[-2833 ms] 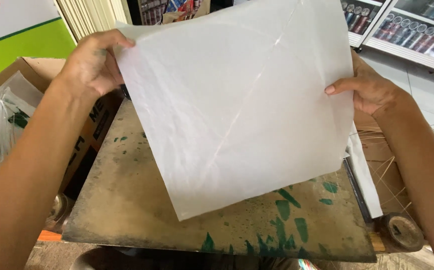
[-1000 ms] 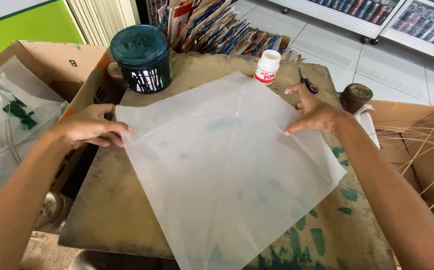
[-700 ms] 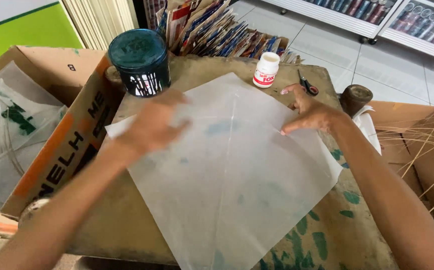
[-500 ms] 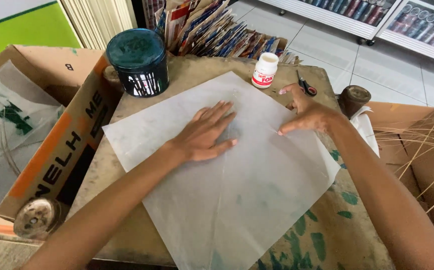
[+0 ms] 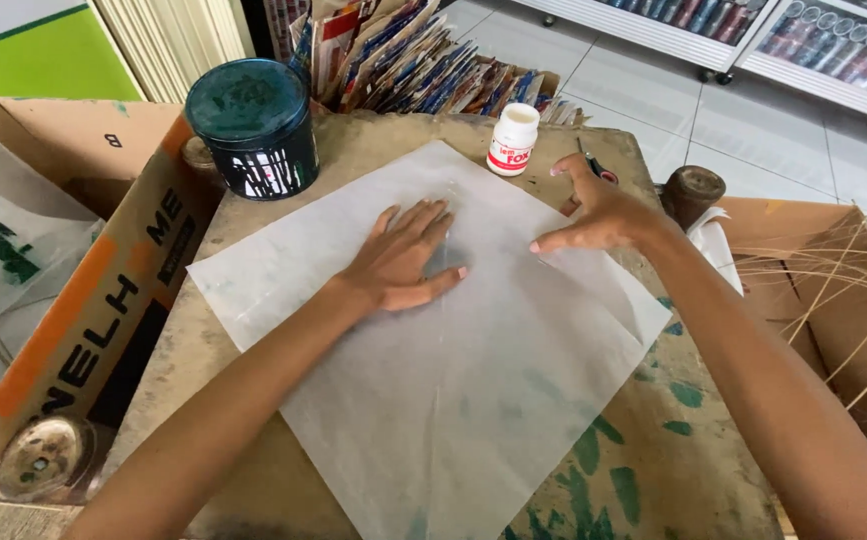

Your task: Applying glue to a bamboo frame and folding kite paper edges to assemble a kite

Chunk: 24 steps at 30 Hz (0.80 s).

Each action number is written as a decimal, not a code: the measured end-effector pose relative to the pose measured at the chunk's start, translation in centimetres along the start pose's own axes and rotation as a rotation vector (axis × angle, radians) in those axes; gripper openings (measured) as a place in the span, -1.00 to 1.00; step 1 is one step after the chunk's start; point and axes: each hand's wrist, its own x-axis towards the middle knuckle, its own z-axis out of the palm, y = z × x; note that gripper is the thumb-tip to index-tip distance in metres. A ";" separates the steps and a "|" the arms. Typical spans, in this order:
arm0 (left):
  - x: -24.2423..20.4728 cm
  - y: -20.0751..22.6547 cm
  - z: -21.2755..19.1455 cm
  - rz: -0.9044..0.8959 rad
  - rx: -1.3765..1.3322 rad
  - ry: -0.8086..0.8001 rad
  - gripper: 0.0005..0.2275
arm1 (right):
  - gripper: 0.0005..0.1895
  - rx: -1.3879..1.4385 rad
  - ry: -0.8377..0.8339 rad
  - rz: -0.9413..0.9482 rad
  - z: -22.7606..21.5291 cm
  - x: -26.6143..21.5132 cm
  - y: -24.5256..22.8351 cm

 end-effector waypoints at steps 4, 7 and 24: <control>0.2 0.4 -0.7 0.000 -0.002 -0.013 -0.26 | 0.08 -0.050 0.018 -0.008 0.4 1.1 0.9; 1.1 0.3 -0.7 -0.005 -0.012 0.008 -0.25 | -0.01 -0.015 0.153 -0.073 1.7 2.3 1.7; 5.5 -1.8 -0.6 -0.069 0.095 0.016 -0.30 | -0.25 0.487 0.378 -0.564 11.4 5.6 -0.5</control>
